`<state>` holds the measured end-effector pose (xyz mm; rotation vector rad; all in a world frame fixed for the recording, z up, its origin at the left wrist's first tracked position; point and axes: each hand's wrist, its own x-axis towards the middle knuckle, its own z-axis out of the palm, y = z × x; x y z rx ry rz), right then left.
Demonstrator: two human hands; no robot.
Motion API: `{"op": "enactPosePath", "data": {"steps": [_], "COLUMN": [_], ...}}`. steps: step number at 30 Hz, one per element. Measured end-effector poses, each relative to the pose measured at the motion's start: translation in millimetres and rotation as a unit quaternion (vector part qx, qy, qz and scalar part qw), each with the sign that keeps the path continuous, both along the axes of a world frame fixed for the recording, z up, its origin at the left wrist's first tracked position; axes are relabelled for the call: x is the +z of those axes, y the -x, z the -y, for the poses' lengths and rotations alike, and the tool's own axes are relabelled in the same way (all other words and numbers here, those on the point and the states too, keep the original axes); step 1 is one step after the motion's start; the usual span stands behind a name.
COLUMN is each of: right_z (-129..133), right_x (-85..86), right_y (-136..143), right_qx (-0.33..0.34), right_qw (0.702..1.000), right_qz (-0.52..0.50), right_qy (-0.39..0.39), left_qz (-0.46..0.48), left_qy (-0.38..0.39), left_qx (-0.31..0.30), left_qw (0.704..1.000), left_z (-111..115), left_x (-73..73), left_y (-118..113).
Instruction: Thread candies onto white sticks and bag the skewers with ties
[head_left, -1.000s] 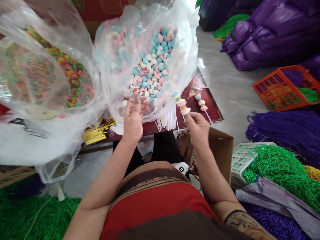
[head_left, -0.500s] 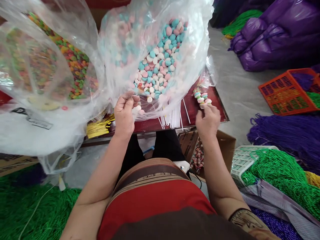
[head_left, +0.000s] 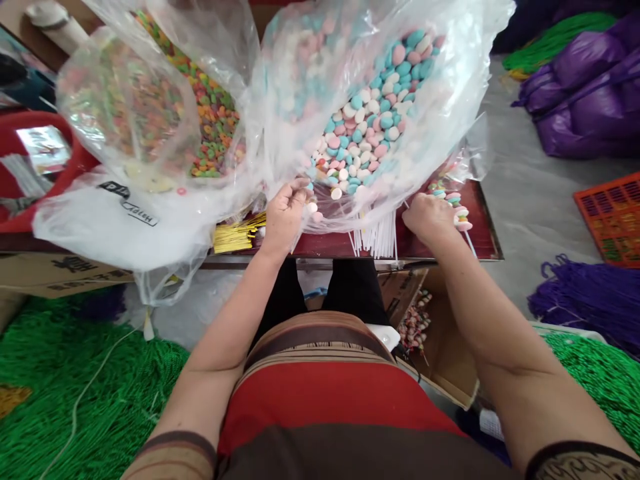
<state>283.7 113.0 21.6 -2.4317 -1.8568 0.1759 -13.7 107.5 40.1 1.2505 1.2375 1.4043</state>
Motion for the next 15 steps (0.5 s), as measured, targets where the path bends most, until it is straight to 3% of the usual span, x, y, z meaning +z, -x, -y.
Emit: {"op": "enactPosePath", "data": {"steps": [4,7,9,11,13,15], "right_z": [12,45,75,104,125,137], "right_x": [19.7,26.6,26.0,23.8,23.0,25.0], "right_y": [-9,-14,-10,2,21,40], "right_qx": [-0.025,-0.077,-0.124,-0.16,-0.153,-0.123], "right_qw": [0.996,0.983,0.933,0.846,0.779,0.741], "right_qz": [-0.011,-0.162,-0.336,-0.509,-0.606,-0.659], "right_qy": [0.086,0.049,0.024,-0.018,-0.041,-0.044], "left_qz": [-0.07,-0.092,-0.09,-0.078,-0.068,-0.062], "left_qy": [-0.014,-0.019,-0.023,-0.014,0.01,0.04], "left_qx": [-0.001,0.01,0.002,-0.04,-0.114,-0.199], "left_qw": [0.997,0.996,0.996,0.996,0.991,0.977], "left_z": [-2,-1,3,10,19,29], "left_x": [-5.8,-2.0,2.8,7.3,10.1,10.9], "left_y": [10,16,13,3,-11,-27]}}
